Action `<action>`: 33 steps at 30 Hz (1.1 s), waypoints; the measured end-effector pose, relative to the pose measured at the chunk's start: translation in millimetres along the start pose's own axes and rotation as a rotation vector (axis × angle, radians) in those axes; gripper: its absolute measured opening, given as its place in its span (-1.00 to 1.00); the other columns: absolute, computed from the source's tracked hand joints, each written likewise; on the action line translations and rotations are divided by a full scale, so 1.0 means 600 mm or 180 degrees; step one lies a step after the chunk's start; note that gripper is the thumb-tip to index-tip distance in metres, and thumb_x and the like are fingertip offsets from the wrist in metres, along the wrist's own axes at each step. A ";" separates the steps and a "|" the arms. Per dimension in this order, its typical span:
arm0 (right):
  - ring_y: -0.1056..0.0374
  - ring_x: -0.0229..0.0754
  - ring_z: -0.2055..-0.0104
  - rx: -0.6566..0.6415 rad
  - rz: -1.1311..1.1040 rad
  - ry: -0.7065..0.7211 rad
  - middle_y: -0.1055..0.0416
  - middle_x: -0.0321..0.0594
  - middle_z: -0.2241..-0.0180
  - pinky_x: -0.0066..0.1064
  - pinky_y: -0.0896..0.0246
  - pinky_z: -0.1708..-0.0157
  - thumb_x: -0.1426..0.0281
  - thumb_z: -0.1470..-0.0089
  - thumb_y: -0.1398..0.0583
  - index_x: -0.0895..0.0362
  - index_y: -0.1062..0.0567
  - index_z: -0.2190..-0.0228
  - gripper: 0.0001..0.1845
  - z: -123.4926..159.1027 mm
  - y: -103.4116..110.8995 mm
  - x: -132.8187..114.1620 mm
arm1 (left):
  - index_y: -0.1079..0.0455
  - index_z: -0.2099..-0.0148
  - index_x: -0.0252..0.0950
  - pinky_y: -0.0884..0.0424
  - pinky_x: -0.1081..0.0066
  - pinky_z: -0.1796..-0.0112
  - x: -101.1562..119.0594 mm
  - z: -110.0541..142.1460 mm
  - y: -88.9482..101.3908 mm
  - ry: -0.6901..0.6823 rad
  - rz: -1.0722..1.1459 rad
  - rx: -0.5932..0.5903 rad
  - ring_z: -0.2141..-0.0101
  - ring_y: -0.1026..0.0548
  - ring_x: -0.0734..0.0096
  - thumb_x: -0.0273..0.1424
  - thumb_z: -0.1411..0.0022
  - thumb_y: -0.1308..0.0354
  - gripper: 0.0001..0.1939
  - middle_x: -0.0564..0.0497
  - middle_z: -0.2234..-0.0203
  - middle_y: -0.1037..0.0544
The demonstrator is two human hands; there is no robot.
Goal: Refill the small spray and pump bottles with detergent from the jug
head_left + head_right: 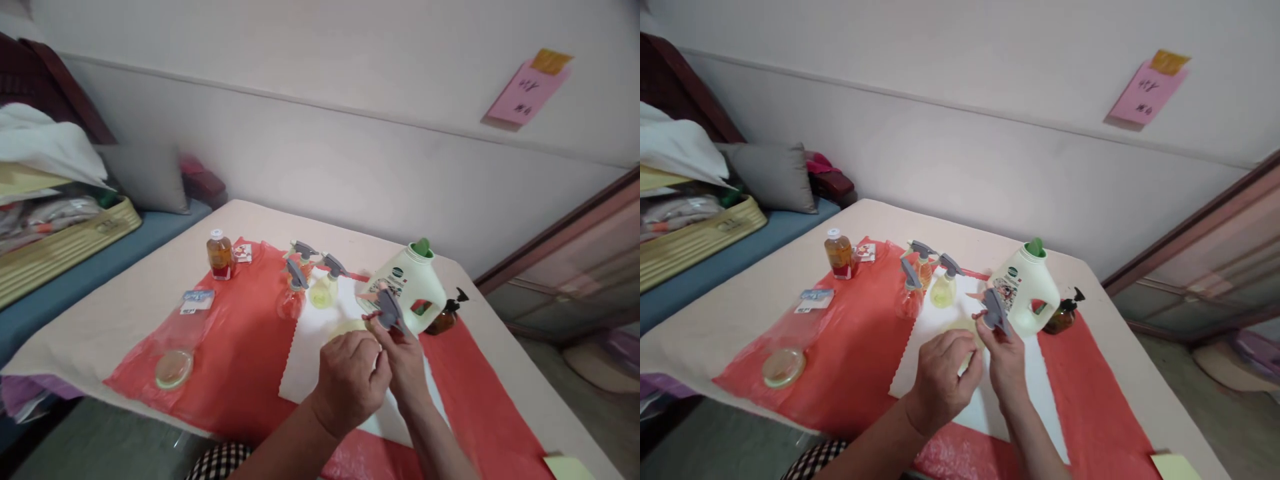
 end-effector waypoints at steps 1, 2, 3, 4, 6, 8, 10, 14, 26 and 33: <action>-0.50 -0.07 0.20 0.0192 -0.0188 -0.0089 -0.58 -0.17 0.26 -0.13 -0.40 0.11 0.15 -0.01 -0.33 0.08 -0.58 0.22 -0.67 -0.002 0.025 -0.004 | -0.35 0.21 -0.28 -0.50 0.29 0.21 -0.002 0.004 -0.009 0.0165 -0.0072 -0.0141 0.24 -0.57 0.24 -0.46 -0.21 -0.17 -0.91 -0.11 0.28 -0.58; -0.49 -0.08 0.18 0.0365 -0.0403 -0.0180 -0.58 -0.20 0.24 -0.14 -0.38 0.08 0.18 0.02 -0.36 0.07 -0.58 0.23 -0.68 -0.003 0.046 -0.009 | -0.35 0.13 -0.29 -0.50 0.20 0.14 -0.004 0.008 -0.021 0.0338 -0.0172 -0.0338 0.16 -0.55 0.14 -0.35 -0.14 -0.29 -0.72 -0.18 0.17 -0.57; -0.49 -0.09 0.17 0.0506 -0.0644 -0.0267 -0.58 -0.24 0.23 -0.14 -0.37 0.05 0.20 0.05 -0.39 0.05 -0.59 0.25 -0.69 -0.002 0.062 -0.015 | -0.33 0.04 -0.31 -0.49 0.09 0.08 -0.005 0.012 -0.033 0.0512 -0.0265 -0.0577 0.08 -0.52 0.01 -0.22 0.00 -0.41 -0.47 -0.25 0.06 -0.53; -0.50 -0.10 0.16 0.0606 -0.0900 -0.0347 -0.58 -0.26 0.23 -0.14 -0.36 0.03 0.23 0.09 -0.41 0.04 -0.59 0.27 -0.70 -0.001 0.073 -0.021 | -0.30 -0.05 -0.32 -0.45 -0.01 0.04 -0.007 0.016 -0.044 0.0675 -0.0318 -0.0828 0.02 -0.49 -0.10 -0.12 0.17 -0.49 -0.21 -0.31 -0.02 -0.47; -0.50 -0.08 0.14 0.0634 -0.1268 -0.0428 -0.57 -0.27 0.22 -0.12 -0.35 0.01 0.26 0.14 -0.44 0.03 -0.61 0.30 -0.70 0.001 0.085 -0.032 | -0.22 -0.17 -0.31 -0.40 -0.10 -0.01 -0.007 0.021 -0.063 0.0965 -0.0261 -0.1309 -0.03 -0.44 -0.20 -0.04 0.39 -0.55 0.09 -0.35 -0.08 -0.42; -0.51 -0.05 0.14 0.0567 -0.1456 -0.0438 -0.56 -0.24 0.21 -0.10 -0.35 0.00 0.27 0.18 -0.46 0.04 -0.62 0.31 -0.69 0.003 0.091 -0.041 | -0.19 -0.20 -0.27 -0.39 -0.05 0.00 -0.003 0.020 -0.073 0.1282 -0.0066 -0.1654 -0.03 -0.44 -0.14 -0.12 0.32 -0.55 0.05 -0.27 -0.05 -0.44; -0.51 -0.05 0.16 0.0520 -0.1569 -0.0451 -0.56 -0.22 0.22 -0.11 -0.37 0.01 0.28 0.21 -0.47 0.06 -0.64 0.34 -0.69 0.002 0.100 -0.046 | -0.20 -0.18 -0.23 -0.40 0.05 0.06 0.003 0.013 -0.075 0.1736 0.0299 -0.1952 0.03 -0.45 -0.05 -0.20 0.21 -0.50 -0.09 -0.17 0.04 -0.48; -0.49 -0.12 0.27 0.0085 -0.1875 -0.0623 -0.55 -0.19 0.28 -0.17 -0.42 0.07 0.22 0.23 -0.48 0.11 -0.64 0.36 -0.65 -0.004 0.131 -0.046 | -0.29 -0.07 -0.24 -0.35 0.31 0.25 0.021 0.002 -0.075 0.2821 0.2192 -0.2655 0.26 -0.45 0.24 -0.21 0.16 -0.44 -0.27 0.02 0.25 -0.50; -0.34 -0.32 0.36 0.1625 -0.1180 0.0118 -0.45 -0.32 0.20 -0.38 -0.34 0.25 0.05 -0.05 -0.22 -0.01 -0.45 0.15 -0.61 -0.043 0.341 -0.036 | -0.29 0.08 -0.26 -0.31 0.36 0.27 -0.007 0.035 -0.077 0.3389 0.2621 -0.3028 0.28 -0.43 0.28 -0.26 0.27 -0.44 -0.33 0.02 0.30 -0.46; -0.35 -0.10 0.35 0.0966 0.1970 -0.0670 -0.48 -0.24 0.43 -0.29 -0.14 0.28 0.34 0.04 -0.23 0.06 -0.49 0.35 -0.87 -0.028 0.338 0.066 | -0.34 -0.05 -0.27 -0.35 0.19 0.08 -0.090 -0.009 -0.064 0.3089 0.0645 -0.1452 0.06 -0.43 0.05 -0.10 0.12 -0.32 -0.32 -0.09 0.11 -0.46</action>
Point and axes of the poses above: each hand's wrist, its own z-axis away from the middle knuckle, its own y-axis out of the back of the hand, x = y × z, the point moved 1 cm from there along -z, towards the middle knuckle
